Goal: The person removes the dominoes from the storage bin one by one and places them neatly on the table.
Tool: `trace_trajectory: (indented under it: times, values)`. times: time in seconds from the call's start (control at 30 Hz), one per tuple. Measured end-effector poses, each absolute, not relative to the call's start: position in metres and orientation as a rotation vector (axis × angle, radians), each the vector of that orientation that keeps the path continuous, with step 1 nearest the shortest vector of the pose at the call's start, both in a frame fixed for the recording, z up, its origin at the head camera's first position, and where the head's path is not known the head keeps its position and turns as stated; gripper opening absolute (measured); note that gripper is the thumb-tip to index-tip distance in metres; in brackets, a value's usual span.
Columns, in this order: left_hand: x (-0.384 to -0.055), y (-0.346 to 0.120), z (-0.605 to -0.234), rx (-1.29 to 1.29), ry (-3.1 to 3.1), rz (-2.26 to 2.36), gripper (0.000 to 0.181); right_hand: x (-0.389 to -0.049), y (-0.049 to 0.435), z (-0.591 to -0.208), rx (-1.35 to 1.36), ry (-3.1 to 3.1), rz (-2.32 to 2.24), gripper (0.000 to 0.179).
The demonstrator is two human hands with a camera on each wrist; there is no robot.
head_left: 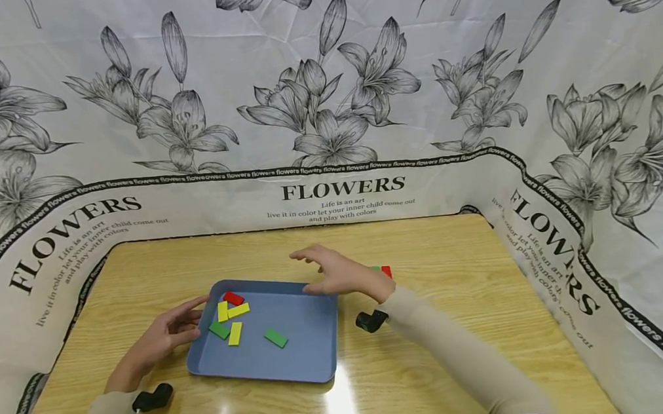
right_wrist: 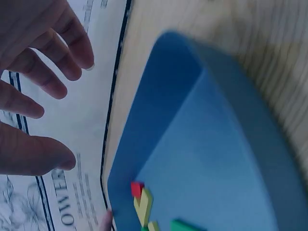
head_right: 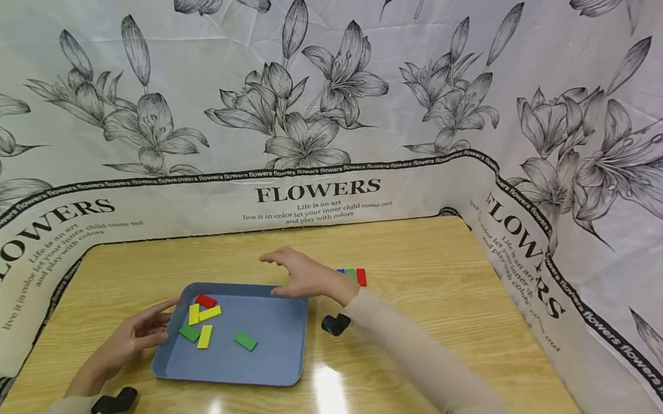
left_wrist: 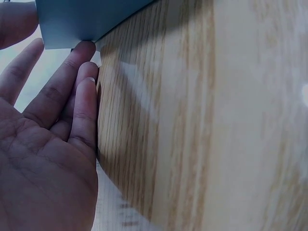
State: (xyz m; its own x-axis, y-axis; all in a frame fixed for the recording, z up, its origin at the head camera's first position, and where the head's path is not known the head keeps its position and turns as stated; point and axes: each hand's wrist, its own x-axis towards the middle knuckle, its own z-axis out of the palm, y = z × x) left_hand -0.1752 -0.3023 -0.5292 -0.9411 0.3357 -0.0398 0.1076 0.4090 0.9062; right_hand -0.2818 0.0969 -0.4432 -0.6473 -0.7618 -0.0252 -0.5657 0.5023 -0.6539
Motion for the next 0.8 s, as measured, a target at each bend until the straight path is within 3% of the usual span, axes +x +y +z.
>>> trace_trajectory:
  times: [0.27, 0.8]
  values:
    - [-0.175, -0.303, -0.529, 0.371, 2.455, 1.538, 0.065, -0.263, 0.055, -0.442, -1.308, 2.329, -0.781, 0.065]
    - [-0.176, -0.303, -0.528, 0.372, 2.447, 1.535, 0.065, -0.249, 0.028, -0.474, -1.344, 2.211, -0.614, 0.062]
